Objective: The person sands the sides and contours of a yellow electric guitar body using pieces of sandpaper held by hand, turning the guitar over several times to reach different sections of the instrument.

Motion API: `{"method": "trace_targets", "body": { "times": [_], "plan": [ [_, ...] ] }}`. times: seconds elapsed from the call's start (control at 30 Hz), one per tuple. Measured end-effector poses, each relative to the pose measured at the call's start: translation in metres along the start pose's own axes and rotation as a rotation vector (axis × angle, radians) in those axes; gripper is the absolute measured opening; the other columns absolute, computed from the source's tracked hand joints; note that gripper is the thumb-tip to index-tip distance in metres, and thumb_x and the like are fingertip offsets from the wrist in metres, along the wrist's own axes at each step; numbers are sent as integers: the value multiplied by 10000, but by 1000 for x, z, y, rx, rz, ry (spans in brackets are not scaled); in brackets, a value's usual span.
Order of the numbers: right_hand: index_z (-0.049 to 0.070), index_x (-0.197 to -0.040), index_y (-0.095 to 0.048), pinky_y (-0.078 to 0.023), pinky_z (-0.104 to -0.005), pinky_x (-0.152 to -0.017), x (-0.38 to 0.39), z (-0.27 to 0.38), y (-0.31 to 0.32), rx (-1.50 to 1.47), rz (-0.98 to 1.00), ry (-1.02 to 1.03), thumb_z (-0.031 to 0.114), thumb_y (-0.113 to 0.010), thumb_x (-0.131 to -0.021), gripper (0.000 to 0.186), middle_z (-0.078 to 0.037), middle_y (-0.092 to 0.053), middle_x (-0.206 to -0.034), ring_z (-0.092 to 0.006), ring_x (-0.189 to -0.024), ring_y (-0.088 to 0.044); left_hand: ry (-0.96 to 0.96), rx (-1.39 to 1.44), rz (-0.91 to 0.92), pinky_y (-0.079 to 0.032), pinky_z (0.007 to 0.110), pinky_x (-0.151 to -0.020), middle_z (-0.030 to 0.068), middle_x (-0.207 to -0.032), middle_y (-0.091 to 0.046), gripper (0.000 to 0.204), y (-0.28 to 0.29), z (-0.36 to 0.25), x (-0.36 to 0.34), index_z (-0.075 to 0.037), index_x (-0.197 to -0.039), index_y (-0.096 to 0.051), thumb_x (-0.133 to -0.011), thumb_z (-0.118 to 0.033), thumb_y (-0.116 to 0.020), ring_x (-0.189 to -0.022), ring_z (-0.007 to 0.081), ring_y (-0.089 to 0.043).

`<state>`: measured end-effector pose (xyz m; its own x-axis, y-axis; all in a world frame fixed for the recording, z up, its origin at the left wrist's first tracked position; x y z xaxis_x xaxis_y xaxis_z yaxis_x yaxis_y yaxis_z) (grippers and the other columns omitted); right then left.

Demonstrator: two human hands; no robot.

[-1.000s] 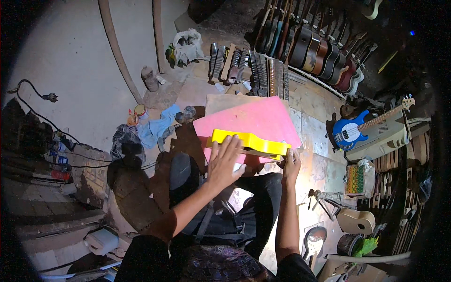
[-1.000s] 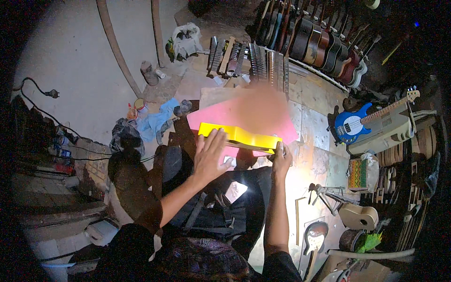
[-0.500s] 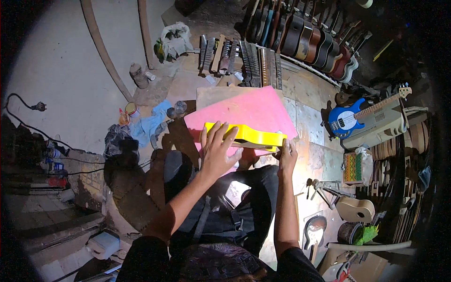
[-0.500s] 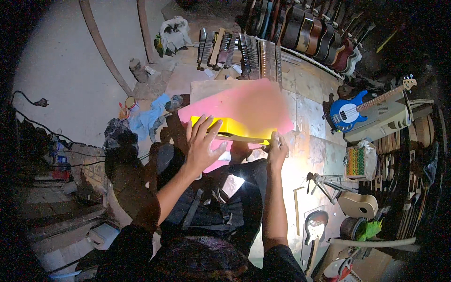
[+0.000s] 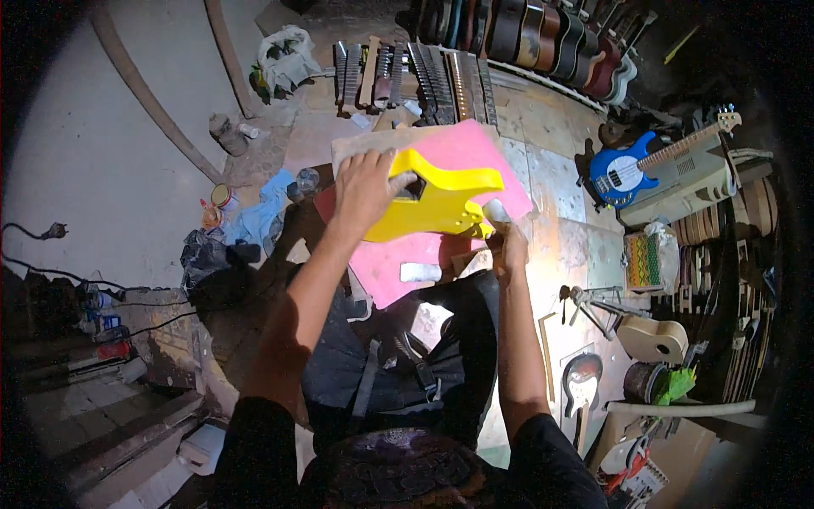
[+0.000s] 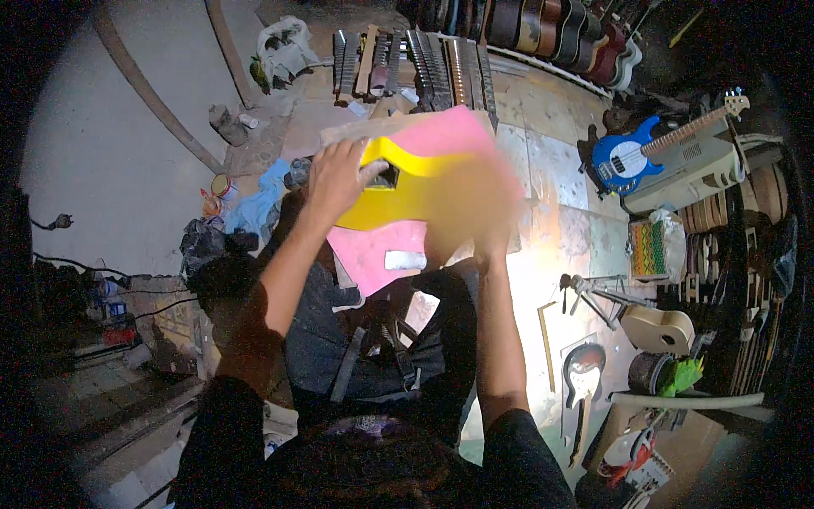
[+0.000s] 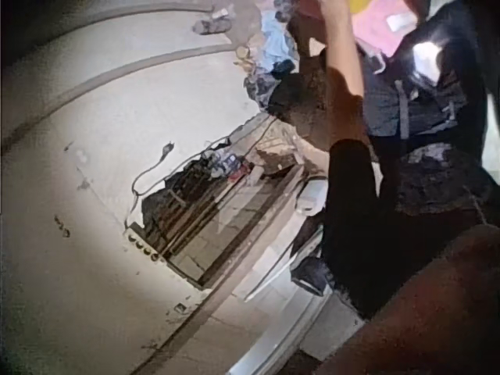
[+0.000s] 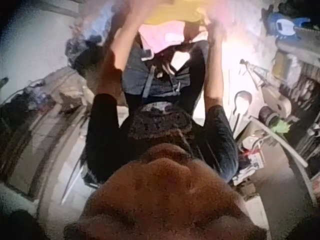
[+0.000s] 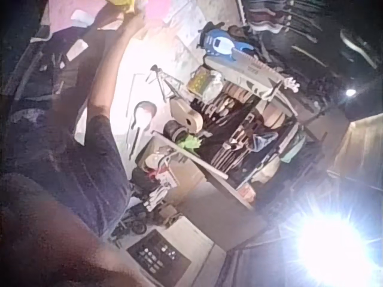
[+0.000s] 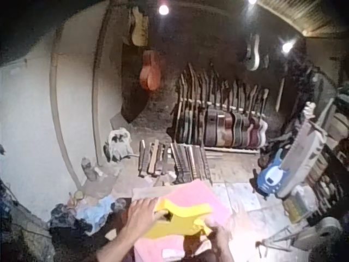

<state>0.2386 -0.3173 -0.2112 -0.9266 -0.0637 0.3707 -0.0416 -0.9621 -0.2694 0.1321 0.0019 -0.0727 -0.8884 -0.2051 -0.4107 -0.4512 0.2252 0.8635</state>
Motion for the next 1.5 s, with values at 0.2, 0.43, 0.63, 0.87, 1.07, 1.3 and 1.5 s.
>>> {"method": "trace_targets", "body": {
  "times": [0.2, 0.43, 0.63, 0.87, 1.07, 1.3, 1.5],
  "plan": [
    [27, -1050, -619, -506, -306, -588, 23, -40, 10, -9, -205, -127, 82, -600, -953, 114, -61, -606, -820, -172, -650, -591, 82, -16, 176, -513, 537, -859, 164, -1111, -735, 540, -32, 48, -48, -126, -1271, -690, -987, -570, -575, -1036, 384, -690],
    [-18, -1098, -605, -549, -299, -612, 45, -13, 3, 403, 31, 3, 41, -594, -949, 160, -77, -648, -812, -171, -695, -637, 383, -23, 389, -522, 551, -907, 263, -1140, -711, 518, -101, 142, -70, -131, -1280, -692, -1029, -546, -509, -1094, 436, -672],
    [-49, -1192, -599, -567, -334, -753, 29, -61, -22, 51, 82, -198, 154, -665, -944, 327, -111, -682, -901, -204, -780, -673, 354, 81, 451, -476, 561, -968, 333, -1220, -656, 563, -159, 239, -10, -81, -1334, -663, -1039, -529, -494, -1169, 534, -604],
    [-18, -1344, -576, -503, -458, -972, 49, -139, -42, 610, -79, 607, 287, -809, -808, 659, -242, -584, -1283, -387, -1131, -611, 618, 160, 535, -531, 478, -873, 261, -1129, -732, 562, -180, 257, 52, -5, -1297, -681, -1056, -491, -535, -1014, 393, -717],
    [-5, -1231, -653, -532, -429, -925, 76, -14, 24, 678, 52, 483, 284, -745, -800, 528, -180, -671, -1195, -366, -1057, -658, 773, 195, 527, -535, 430, -934, 189, -1269, -709, 485, -172, 241, 48, -30, -1398, -615, -1070, -384, -572, -1081, 342, -700],
    [16, -1091, -737, -555, -401, -833, 6, -141, 246, 314, -493, 80, 221, -668, -897, 292, -159, -747, -1014, -263, -941, -698, 662, -14, 337, -477, 467, -1035, 228, -1380, -647, 653, -130, 232, 77, -48, -1456, -569, -1020, -534, -590, -1248, 430, -617],
    [-46, -1128, -730, -525, -441, -955, 86, -369, 355, 1065, -209, -667, 377, -587, -888, 507, -288, -728, -1140, -401, -1085, -697, 601, 123, 43, -420, 447, -1112, 258, -1451, -581, 571, -110, 124, 93, 66, -1439, -548, -1055, -352, -603, -1307, 382, -574]
  ]
}}
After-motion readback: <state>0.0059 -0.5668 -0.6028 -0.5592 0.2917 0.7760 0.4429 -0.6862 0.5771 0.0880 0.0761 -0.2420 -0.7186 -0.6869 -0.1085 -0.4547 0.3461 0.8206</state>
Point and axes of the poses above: each hand's wrist, its own x-axis away from the middle knuckle, its own y-axis out of the back of the hand, z = x × y, the point moved 4 cm from there along -x, towards the middle knuckle
